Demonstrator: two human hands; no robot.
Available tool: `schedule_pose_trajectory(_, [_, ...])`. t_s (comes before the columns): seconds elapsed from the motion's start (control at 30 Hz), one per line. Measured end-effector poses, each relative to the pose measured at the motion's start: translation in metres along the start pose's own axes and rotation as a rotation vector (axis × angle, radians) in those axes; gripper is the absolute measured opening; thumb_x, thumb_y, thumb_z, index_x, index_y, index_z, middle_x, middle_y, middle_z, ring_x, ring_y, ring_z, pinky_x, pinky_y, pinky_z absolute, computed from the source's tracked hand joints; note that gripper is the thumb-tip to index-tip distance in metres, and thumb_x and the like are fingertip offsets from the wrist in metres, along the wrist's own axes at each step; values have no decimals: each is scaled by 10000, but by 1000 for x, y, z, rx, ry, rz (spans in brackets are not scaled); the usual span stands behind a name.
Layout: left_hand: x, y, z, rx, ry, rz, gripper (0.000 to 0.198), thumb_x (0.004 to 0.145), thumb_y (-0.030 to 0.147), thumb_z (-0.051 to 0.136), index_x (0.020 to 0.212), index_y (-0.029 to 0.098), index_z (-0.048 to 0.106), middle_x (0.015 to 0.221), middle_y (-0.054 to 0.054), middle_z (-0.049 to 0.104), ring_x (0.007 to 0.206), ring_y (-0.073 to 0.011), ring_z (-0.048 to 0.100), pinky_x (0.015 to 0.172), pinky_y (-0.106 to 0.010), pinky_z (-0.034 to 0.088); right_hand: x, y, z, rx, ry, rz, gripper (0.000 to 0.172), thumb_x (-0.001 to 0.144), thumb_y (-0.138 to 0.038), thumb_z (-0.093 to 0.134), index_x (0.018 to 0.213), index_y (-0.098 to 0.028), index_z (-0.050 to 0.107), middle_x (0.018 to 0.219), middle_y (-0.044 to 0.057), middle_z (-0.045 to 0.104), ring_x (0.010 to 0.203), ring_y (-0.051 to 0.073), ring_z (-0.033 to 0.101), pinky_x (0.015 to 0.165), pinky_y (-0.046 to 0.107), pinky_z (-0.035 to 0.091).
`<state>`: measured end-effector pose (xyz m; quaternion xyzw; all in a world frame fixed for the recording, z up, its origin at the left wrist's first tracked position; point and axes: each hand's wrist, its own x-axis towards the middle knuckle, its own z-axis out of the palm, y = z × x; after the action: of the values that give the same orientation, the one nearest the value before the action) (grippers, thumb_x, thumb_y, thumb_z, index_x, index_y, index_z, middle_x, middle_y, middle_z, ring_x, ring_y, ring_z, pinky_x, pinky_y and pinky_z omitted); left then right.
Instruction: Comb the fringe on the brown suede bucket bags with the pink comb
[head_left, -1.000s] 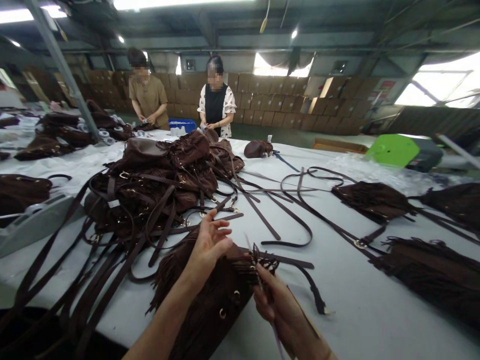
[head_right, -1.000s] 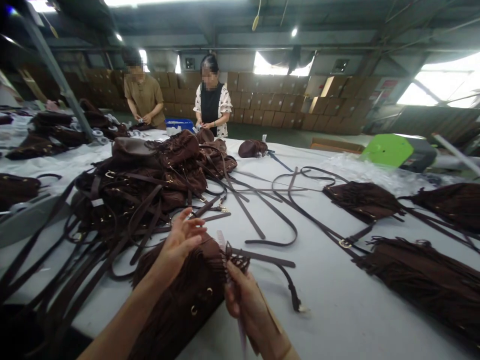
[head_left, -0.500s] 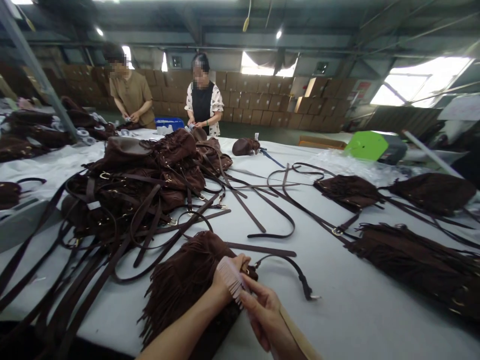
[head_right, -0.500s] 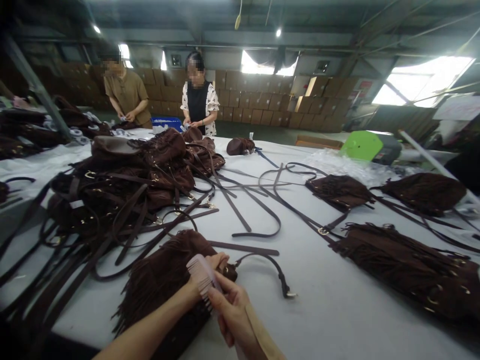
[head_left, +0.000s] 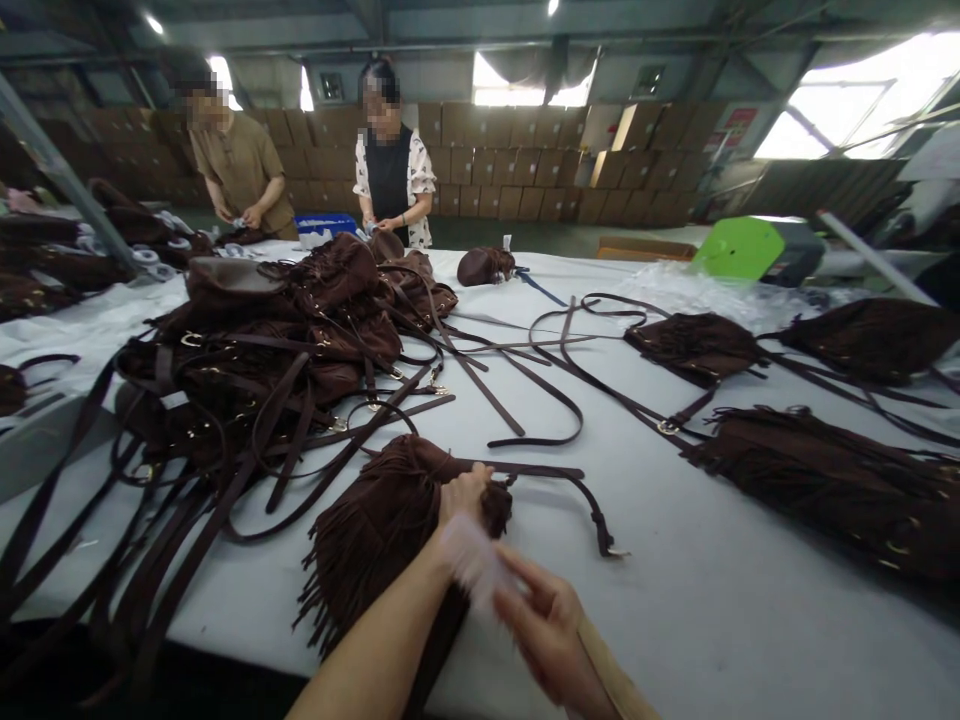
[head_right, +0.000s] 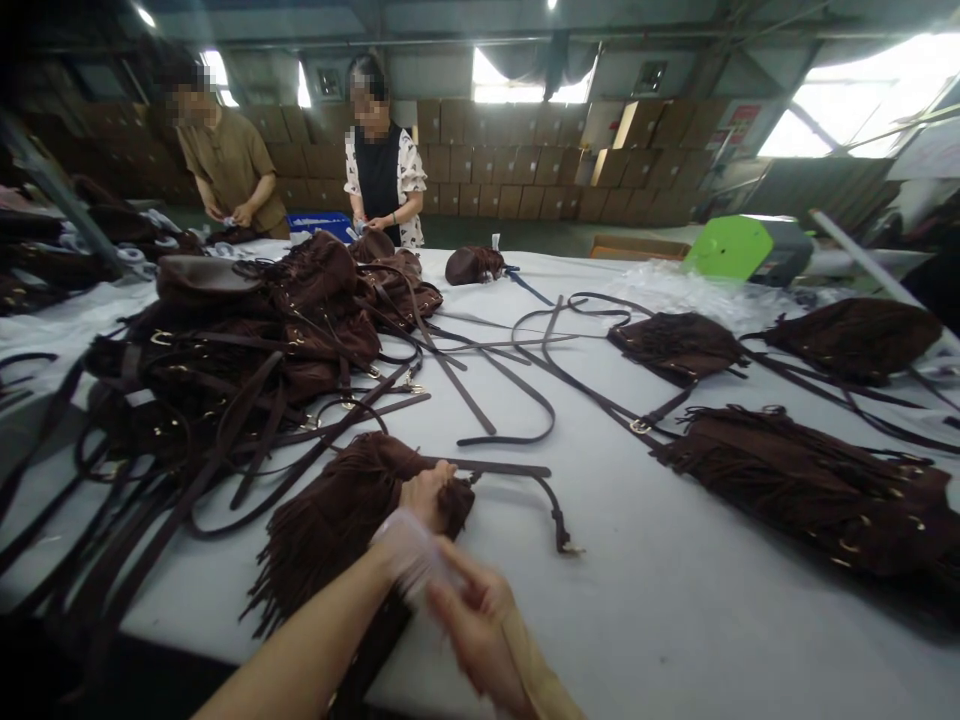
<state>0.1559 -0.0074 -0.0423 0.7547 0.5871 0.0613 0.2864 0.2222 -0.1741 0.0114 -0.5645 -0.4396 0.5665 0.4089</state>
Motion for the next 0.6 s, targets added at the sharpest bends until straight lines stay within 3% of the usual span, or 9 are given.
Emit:
schedule_pose_trajectory(0.1, [12,-2,-6,2,62,2,321,965,383,376,1082,171,587,927,-170,696,877,-287,680,772,-360,484,-26,-3,-8,-32,9,-42,911,664,-630,740,1421,-198,474,537,-30,537,454,144,464,435,243,407])
schedule_pose_trajectory(0.2, [14,-7,-8,-23,123,23,359,979,410,323,1068,191,593,895,-154,699,862,-294,677,766,-372,471,-44,-3,-40,6,289,58,857,837,-607,580,1503,-160,278,512,-58,505,377,110,389,367,211,308])
schedule_pose_trajectory(0.27, [9,-11,-10,-54,151,63,371,984,443,304,1041,219,594,860,-112,699,843,-273,673,749,-347,462,-49,3,-65,70,407,106,805,859,-581,557,1471,-138,281,539,-57,535,373,109,419,375,212,316])
schedule_pose_trajectory(0.37, [-1,-13,-18,-113,161,146,404,993,465,281,931,221,597,798,-43,677,775,-197,649,691,-265,440,-45,13,-87,142,361,140,634,783,-600,635,1195,-133,515,643,-2,610,503,144,568,471,245,440])
schedule_pose_trajectory(0.43, [-6,-11,-30,-148,157,200,443,999,468,259,843,211,585,742,-6,642,712,-152,611,644,-226,416,-34,13,-90,137,327,141,587,745,-623,660,1074,-151,540,687,11,626,587,165,623,553,270,505])
schedule_pose_trajectory(0.5, [-11,-6,-48,-138,183,293,473,998,479,259,776,201,571,723,3,608,703,-137,579,647,-219,406,-17,7,-87,74,312,129,606,764,-626,626,1135,-159,523,672,-7,616,576,164,629,556,280,521])
schedule_pose_trajectory(0.6, [-15,2,-80,-31,272,462,470,992,476,294,762,190,587,814,-33,607,796,-161,572,730,-249,411,15,-11,-81,-78,257,81,664,836,-566,537,1356,-170,422,577,-59,557,416,129,540,400,229,438])
